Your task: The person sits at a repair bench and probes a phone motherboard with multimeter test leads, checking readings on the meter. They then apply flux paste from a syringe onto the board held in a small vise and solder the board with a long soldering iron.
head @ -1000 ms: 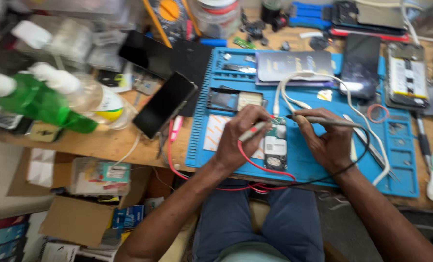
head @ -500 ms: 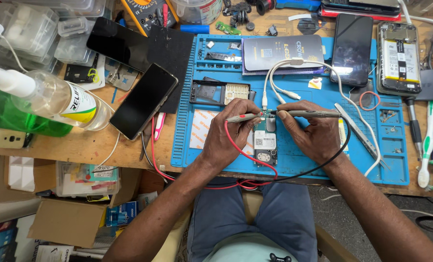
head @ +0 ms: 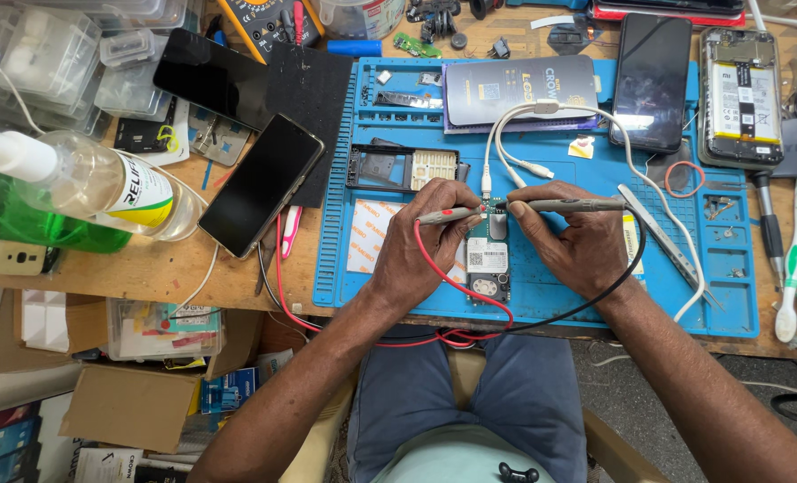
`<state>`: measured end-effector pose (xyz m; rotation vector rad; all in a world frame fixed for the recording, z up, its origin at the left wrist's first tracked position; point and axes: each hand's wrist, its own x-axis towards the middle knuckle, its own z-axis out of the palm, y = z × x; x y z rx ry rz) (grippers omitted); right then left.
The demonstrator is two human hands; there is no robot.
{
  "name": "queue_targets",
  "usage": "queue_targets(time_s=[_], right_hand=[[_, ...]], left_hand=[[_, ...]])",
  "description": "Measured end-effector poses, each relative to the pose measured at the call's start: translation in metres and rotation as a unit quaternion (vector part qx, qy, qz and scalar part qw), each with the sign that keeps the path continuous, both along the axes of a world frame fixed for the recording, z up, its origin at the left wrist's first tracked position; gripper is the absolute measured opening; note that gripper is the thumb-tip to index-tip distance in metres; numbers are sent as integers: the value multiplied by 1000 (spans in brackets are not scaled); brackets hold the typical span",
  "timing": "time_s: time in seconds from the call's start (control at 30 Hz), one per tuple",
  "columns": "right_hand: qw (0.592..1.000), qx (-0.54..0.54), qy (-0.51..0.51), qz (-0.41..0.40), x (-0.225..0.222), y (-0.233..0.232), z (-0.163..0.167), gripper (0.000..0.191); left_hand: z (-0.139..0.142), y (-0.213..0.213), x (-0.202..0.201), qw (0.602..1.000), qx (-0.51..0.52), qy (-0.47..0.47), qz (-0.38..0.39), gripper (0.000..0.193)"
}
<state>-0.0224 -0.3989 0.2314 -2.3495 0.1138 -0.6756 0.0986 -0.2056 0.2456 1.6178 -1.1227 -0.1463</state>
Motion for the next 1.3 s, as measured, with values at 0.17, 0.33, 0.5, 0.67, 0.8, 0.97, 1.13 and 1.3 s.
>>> queue_targets(time_s=[0.17, 0.33, 0.5, 0.67, 0.8, 0.97, 1.13, 1.3], right_hand=[[1000, -4, -5, 7, 0, 1, 2, 10], [1000, -7, -1, 8, 0, 2, 1, 10], [1000, -6, 2, 6, 0, 1, 0, 10], [1000, -3, 15, 0, 1, 0, -1, 11], [1000, -10, 1, 12, 1, -1, -2, 11], [1000, -14, -3, 14, 1, -1, -3, 10], [1000, -15, -8, 13, 2, 0, -1, 10], [1000, -10, -11, 15, 1, 1, 0, 9]], left_hand=[[0, -1, 0, 1000, 5, -9, 2, 11], [0, -2, 0, 1000, 3, -26, 0, 12], [-1, -3, -1, 1000, 11, -10, 6, 13], [-3, -3, 0, 999, 2, -37, 7, 14], [-5, -4, 0, 1000, 16, -22, 4, 14], [-6, -4, 0, 999, 18, -30, 8, 15], [-4, -6, 0, 999, 22, -32, 9, 15], [-4, -6, 0, 999, 34, -34, 16, 14]])
